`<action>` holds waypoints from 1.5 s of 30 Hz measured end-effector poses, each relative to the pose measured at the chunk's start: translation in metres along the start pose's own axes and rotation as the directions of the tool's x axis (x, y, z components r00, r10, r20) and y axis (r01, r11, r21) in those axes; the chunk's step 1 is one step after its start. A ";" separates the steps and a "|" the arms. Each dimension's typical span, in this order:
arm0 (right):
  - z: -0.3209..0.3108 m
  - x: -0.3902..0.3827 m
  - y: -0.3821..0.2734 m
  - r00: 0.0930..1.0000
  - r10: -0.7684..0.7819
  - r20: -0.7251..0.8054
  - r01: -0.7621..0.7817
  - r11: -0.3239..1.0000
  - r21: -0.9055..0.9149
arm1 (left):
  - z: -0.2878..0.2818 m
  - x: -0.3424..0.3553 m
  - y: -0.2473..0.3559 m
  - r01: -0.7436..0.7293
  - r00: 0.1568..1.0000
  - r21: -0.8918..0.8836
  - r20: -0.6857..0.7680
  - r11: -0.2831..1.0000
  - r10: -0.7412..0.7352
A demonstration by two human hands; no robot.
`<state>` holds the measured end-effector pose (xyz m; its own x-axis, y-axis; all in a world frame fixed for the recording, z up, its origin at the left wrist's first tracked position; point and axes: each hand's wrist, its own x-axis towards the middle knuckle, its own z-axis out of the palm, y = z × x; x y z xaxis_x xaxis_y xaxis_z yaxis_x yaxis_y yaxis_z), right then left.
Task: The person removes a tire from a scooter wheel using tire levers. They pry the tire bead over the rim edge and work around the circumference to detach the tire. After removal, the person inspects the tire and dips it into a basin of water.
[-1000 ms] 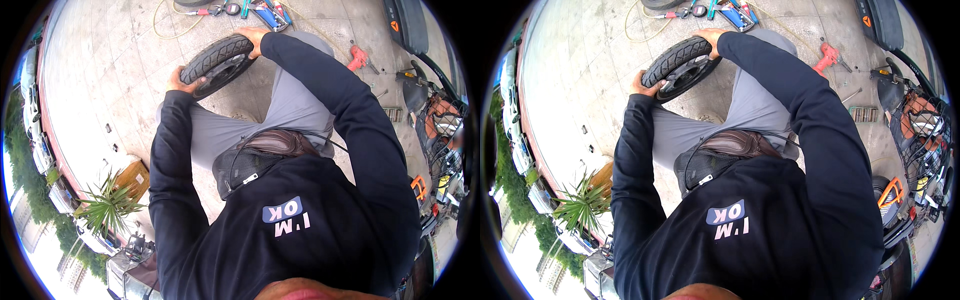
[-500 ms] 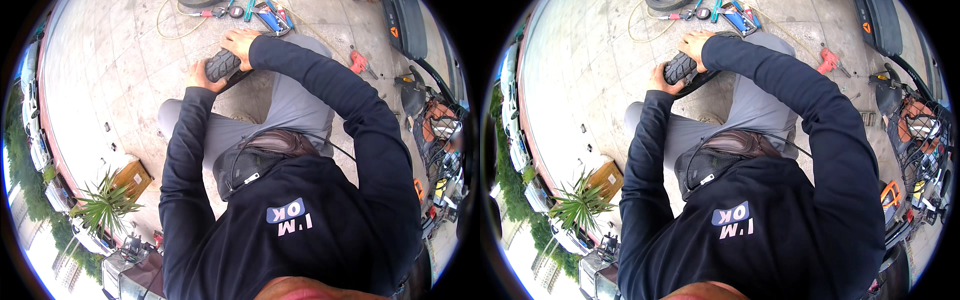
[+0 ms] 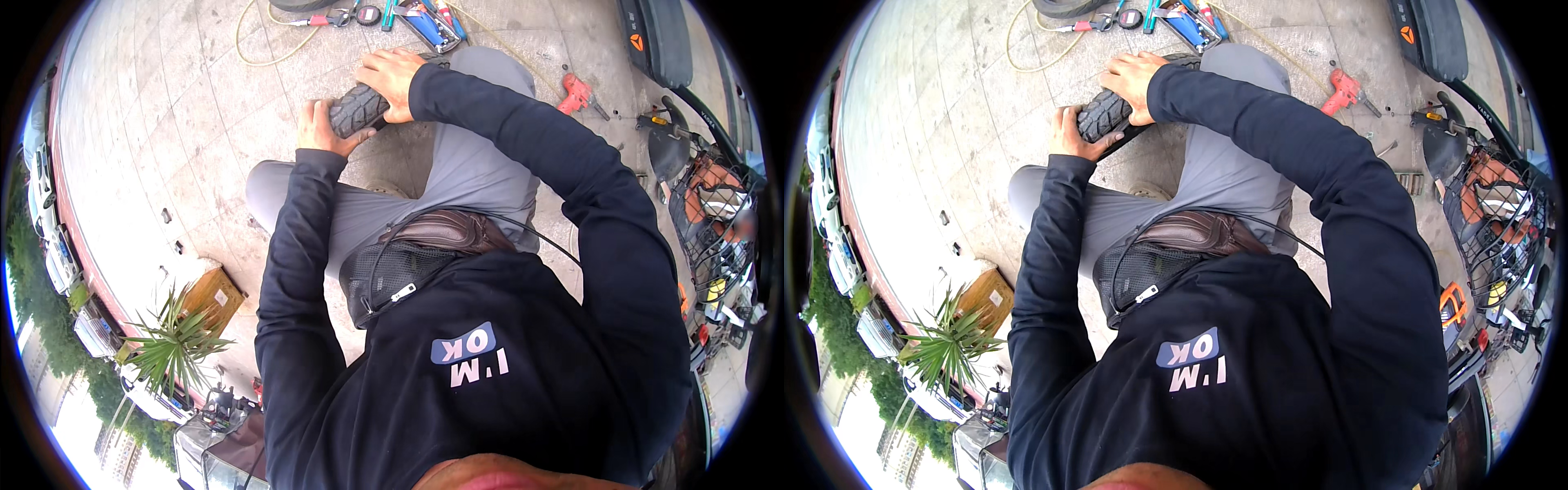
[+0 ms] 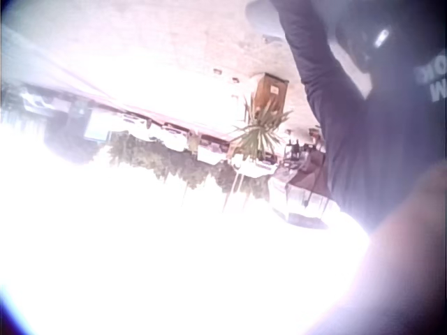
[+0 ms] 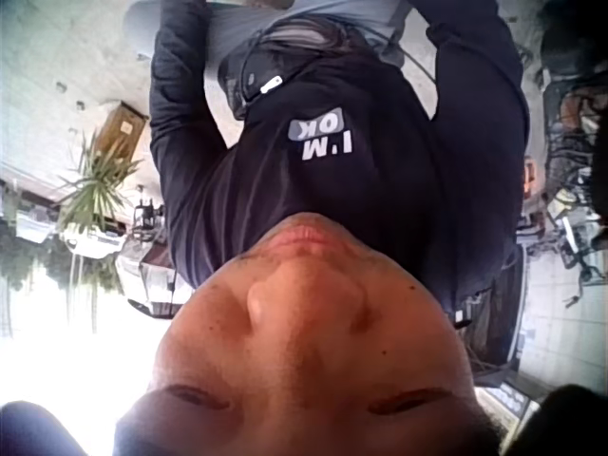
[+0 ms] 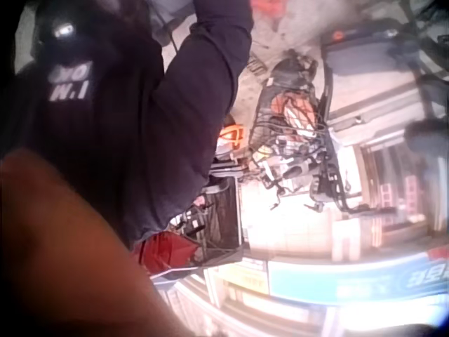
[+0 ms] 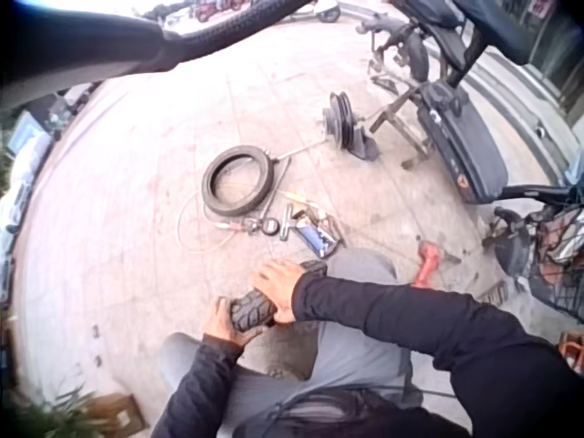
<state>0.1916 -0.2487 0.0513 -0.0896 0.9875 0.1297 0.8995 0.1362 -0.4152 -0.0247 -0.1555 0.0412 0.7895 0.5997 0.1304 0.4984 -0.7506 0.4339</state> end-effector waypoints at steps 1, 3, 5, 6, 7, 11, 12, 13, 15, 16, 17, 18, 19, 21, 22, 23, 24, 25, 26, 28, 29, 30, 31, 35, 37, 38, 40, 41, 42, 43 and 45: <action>-0.006 -0.002 -0.001 0.997 -0.014 0.081 0.010 0.999 0.044 | -0.001 -0.001 -0.001 0.006 1.000 0.022 0.010 1.000 -0.006; -0.005 -0.003 -0.005 0.997 0.033 0.068 -0.033 0.999 -0.007 | -0.001 0.002 0.003 -0.030 1.000 0.100 0.002 0.995 0.030; 0.006 -0.004 -0.006 0.996 0.084 0.013 -0.083 0.995 -0.051 | 0.003 0.001 0.004 -0.051 0.998 0.119 -0.015 0.992 0.053; 0.006 -0.006 -0.008 0.998 0.066 -0.016 -0.067 0.996 -0.055 | 0.005 0.001 0.003 -0.060 0.998 0.133 -0.027 0.989 0.064; 0.007 -0.011 -0.010 0.998 0.048 -0.044 -0.050 0.997 -0.059 | 0.006 -0.003 0.004 -0.072 0.996 0.098 -0.045 0.993 0.077; 0.011 -0.022 -0.014 0.995 -0.005 -0.103 -0.002 0.998 -0.061 | 0.012 -0.017 0.009 -0.024 0.999 0.101 -0.018 0.995 0.026; 0.011 -0.024 -0.012 0.995 -0.015 -0.100 0.009 0.998 -0.064 | 0.012 -0.016 0.008 -0.034 0.999 0.089 -0.019 0.995 0.036; 0.013 -0.024 -0.013 0.994 -0.014 -0.106 0.008 0.998 -0.056 | 0.011 -0.014 0.007 -0.043 0.999 0.078 -0.020 0.996 0.045; 0.012 -0.014 -0.008 0.998 0.002 -0.056 -0.004 1.000 -0.030 | 0.002 -0.002 0.004 -0.032 0.999 0.016 0.027 0.999 0.032; 0.011 -0.010 -0.006 0.999 0.009 -0.031 -0.009 1.000 -0.014 | -0.005 0.001 0.003 -0.024 0.998 -0.012 0.053 1.000 0.025; 0.009 -0.013 -0.004 0.998 -0.043 -0.039 0.045 0.998 0.054 | -0.007 -0.005 -0.002 0.017 0.995 -0.034 0.096 0.999 -0.013; 0.006 -0.012 0.010 1.000 -0.013 -0.008 0.014 0.996 0.087 | -0.013 -0.001 -0.014 0.018 0.994 -0.037 0.106 0.999 -0.014; 0.008 -0.015 0.031 0.999 0.018 0.032 -0.022 0.992 0.126 | -0.018 -0.002 -0.029 0.025 0.992 -0.043 0.125 0.999 -0.019; 0.005 -0.024 0.058 0.973 0.057 0.225 -0.128 0.941 0.312 | -0.031 -0.004 -0.048 0.052 0.987 -0.024 0.156 0.998 -0.048; 0.009 -0.024 0.054 0.968 0.096 0.232 -0.171 0.929 0.328 | -0.034 -0.002 -0.044 0.028 0.986 -0.018 0.166 0.999 -0.024; 0.017 -0.023 0.047 0.962 0.135 0.239 -0.213 0.914 0.344 | -0.035 0.000 -0.039 0.002 0.984 -0.013 0.176 1.000 0.000; 0.022 -0.017 0.036 0.953 0.170 0.250 -0.256 0.895 0.365 | -0.042 0.006 -0.020 -0.018 0.981 -0.006 0.191 1.000 0.019; 0.029 -0.010 0.024 0.956 0.176 0.235 -0.255 0.896 0.363 | -0.038 0.013 -0.006 0.015 0.975 0.024 0.222 1.000 -0.020; 0.026 -0.005 0.011 0.955 0.190 0.226 -0.254 0.918 0.305 | -0.036 0.016 0.008 0.081 0.954 0.198 0.269 0.977 -0.133; 0.030 -0.004 0.009 0.962 0.204 0.183 -0.258 0.897 0.358 | -0.031 0.014 -0.006 0.036 0.970 0.137 0.235 0.990 -0.068; 0.033 -0.002 0.007 0.958 0.223 0.181 -0.275 0.892 0.360 | -0.027 0.009 -0.011 0.049 0.973 0.152 0.214 0.987 -0.082; 0.034 0.001 0.004 0.953 0.246 0.179 -0.296 0.886 0.357 | -0.025 0.008 -0.012 0.059 0.977 0.164 0.193 0.985 -0.091; 0.035 0.002 0.002 0.947 0.269 0.176 -0.316 0.880 0.355 | -0.023 0.007 -0.014 0.070 0.980 0.175 0.172 0.982 -0.101; 0.037 0.005 0.009 0.956 0.261 0.133 -0.293 0.881 0.373 | -0.028 0.024 -0.012 0.051 0.958 0.205 0.268 0.978 -0.106; 0.033 0.006 0.015 0.946 0.276 0.169 -0.319 0.883 0.345 | -0.029 0.042 0.012 -0.024 0.933 0.267 0.352 0.963 -0.074; 0.030 0.009 0.018 0.946 0.277 0.169 -0.319 0.887 0.333 | -0.029 0.050 0.019 -0.063 0.917 0.299 0.394 0.952 -0.063; 0.022 0.016 0.015 0.944 0.278 0.176 -0.322 0.893 0.316 | -0.029 0.055 0.017 0.001 0.917 0.326 0.377 0.945 -0.132; 0.017 0.024 0.015 0.927 0.254 0.275 -0.318 0.922 0.222 | -0.037 0.053 0.012 0.029 0.930 0.304 0.342 0.952 -0.137; 0.012 0.022 0.019 0.963 0.249 0.106 -0.269 0.919 0.288 | -0.044 0.058 0.008 0.049 0.944 0.277 0.302 0.960 -0.135; 0.010 0.015 0.025 0.964 0.256 -0.071 -0.218 0.914 0.342 | -0.058 0.055 0.011 0.077 0.964 0.253 0.227 0.964 -0.137; -0.006 -0.003 0.046 0.902 0.352 -0.248 -0.200 0.852 0.483 | -0.105 0.046 0.012 0.283 0.948 0.071 0.134 0.957 -0.290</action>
<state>0.2358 -0.2461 0.0371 0.3421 0.9194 0.1939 0.5781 -0.0433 -0.8148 -0.0199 -0.1082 0.1457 0.6516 0.7486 -0.1221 0.7254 -0.5679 0.3890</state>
